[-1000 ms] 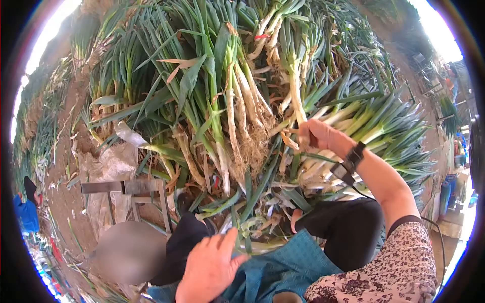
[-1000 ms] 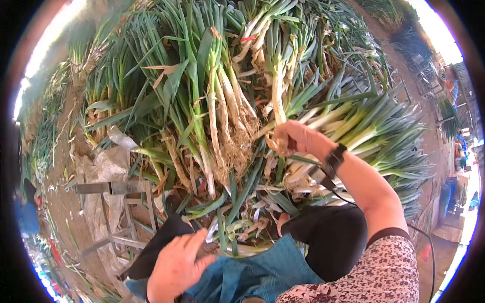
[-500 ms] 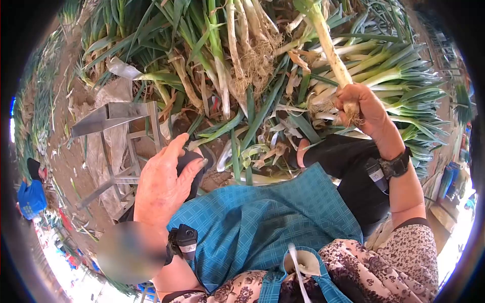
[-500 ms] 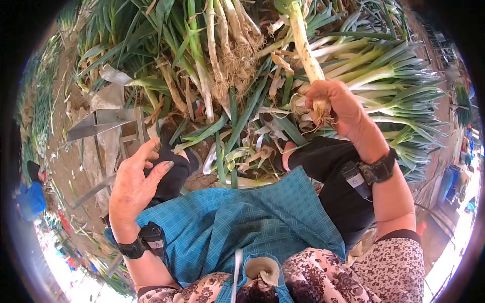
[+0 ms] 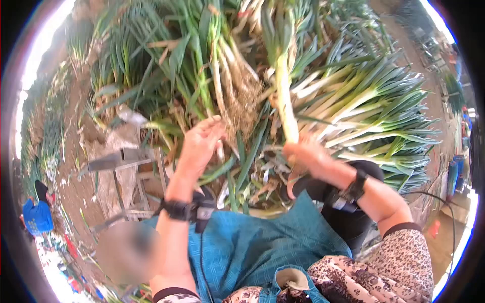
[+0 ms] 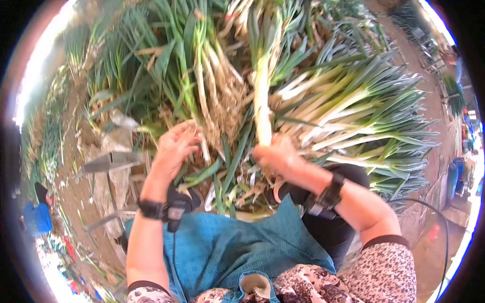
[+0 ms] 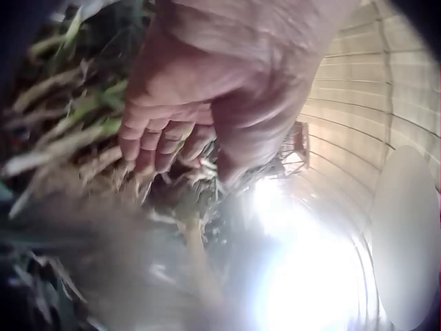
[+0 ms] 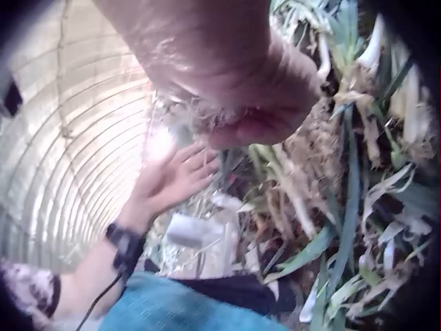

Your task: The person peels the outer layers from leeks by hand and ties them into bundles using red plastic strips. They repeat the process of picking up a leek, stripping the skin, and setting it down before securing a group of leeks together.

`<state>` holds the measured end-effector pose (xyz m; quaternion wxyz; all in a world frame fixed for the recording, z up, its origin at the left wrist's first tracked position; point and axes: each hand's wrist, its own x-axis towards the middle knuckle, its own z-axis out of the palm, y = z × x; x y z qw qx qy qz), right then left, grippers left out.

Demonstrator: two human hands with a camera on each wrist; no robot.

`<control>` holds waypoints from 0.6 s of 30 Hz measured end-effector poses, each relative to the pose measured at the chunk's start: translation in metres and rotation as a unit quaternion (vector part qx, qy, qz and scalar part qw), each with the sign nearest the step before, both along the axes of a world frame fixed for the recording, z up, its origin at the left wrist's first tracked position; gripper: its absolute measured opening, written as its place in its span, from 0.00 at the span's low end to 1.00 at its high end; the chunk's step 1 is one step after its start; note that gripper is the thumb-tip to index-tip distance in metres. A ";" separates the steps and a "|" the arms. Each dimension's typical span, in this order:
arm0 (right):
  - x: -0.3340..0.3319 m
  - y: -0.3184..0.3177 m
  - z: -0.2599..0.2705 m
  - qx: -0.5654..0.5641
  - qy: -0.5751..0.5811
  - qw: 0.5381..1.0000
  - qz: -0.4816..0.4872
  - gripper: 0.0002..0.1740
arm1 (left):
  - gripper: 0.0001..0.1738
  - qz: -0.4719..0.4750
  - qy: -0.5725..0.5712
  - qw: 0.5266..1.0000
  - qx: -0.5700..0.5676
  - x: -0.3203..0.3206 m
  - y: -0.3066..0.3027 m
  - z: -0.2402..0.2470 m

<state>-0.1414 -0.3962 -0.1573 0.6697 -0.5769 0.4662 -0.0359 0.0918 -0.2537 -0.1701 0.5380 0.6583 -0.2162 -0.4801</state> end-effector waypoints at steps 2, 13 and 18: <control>-0.015 0.028 0.008 0.077 -0.007 0.997 0.009 0.09 | 0.37 0.030 0.165 0.986 -0.006 -0.012 -0.035 -0.014; -0.110 0.123 0.038 -0.035 0.104 0.893 0.436 0.40 | 0.23 0.109 0.379 0.916 0.067 -0.140 -0.076 -0.092; -0.043 0.012 -0.008 -0.170 0.141 0.975 0.008 0.32 | 0.21 0.136 0.378 0.915 0.040 -0.162 -0.055 -0.082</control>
